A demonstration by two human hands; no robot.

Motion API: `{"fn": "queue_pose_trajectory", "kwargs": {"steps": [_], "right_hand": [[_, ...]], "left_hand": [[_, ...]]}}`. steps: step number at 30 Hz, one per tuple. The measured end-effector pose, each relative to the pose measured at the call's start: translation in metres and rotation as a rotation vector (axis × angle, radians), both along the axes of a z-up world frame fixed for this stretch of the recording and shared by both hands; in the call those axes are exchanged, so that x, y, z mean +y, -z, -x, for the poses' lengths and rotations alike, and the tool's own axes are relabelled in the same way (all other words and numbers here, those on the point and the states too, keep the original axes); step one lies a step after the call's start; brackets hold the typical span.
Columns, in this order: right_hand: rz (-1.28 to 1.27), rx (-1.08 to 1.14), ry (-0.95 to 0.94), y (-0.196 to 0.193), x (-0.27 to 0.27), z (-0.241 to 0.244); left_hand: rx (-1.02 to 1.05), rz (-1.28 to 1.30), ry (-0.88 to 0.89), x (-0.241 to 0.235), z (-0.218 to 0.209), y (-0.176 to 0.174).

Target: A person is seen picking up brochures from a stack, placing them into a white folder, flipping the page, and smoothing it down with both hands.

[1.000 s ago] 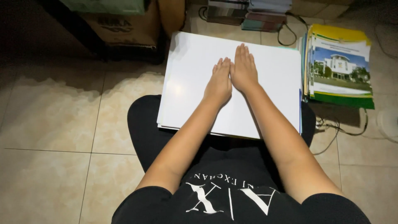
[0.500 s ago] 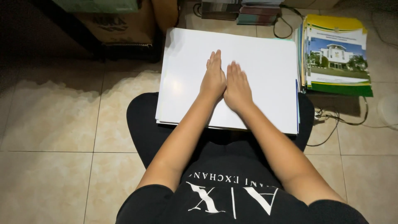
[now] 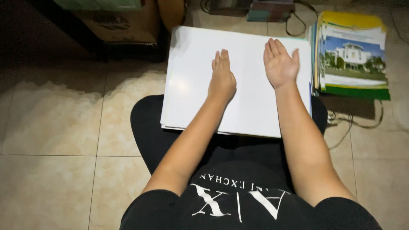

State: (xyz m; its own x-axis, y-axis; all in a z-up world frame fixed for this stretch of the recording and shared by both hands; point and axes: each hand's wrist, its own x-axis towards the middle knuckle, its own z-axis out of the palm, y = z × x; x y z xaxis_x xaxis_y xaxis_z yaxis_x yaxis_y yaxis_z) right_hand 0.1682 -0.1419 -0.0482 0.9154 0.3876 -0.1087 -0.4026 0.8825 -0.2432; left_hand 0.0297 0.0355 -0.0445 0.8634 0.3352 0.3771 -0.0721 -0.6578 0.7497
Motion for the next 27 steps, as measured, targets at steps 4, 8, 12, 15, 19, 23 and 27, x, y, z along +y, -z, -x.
{"fn": "queue_pose_trajectory", "kwargs": {"steps": [4,8,12,15,19,23,27], "right_hand": [[-0.015,0.080,0.073,-0.015,-0.034,0.033],[0.198,-0.212,-0.009,0.008,-0.057,0.041],[1.518,-0.696,-0.066,-0.044,-0.019,0.105],[1.995,-1.267,0.116,-0.049,-0.008,0.127],[2.020,-1.375,0.177,-0.049,-0.008,0.125],[2.227,-1.283,-0.281,-0.064,-0.006,0.123],[2.183,-1.341,-0.218,-0.063,-0.008,0.124]], "left_hand": [[0.078,0.002,0.021,0.000,0.003,-0.008],[0.114,-0.092,-0.004,0.000,-0.001,-0.006],[0.173,-0.228,0.011,0.003,-0.007,0.006],[0.213,-0.565,0.113,-0.004,-0.005,0.021],[0.177,-0.614,0.229,-0.037,0.054,0.009],[0.579,-0.623,0.411,-0.051,0.080,-0.026],[0.608,-0.668,0.338,-0.035,0.000,-0.011]]}}
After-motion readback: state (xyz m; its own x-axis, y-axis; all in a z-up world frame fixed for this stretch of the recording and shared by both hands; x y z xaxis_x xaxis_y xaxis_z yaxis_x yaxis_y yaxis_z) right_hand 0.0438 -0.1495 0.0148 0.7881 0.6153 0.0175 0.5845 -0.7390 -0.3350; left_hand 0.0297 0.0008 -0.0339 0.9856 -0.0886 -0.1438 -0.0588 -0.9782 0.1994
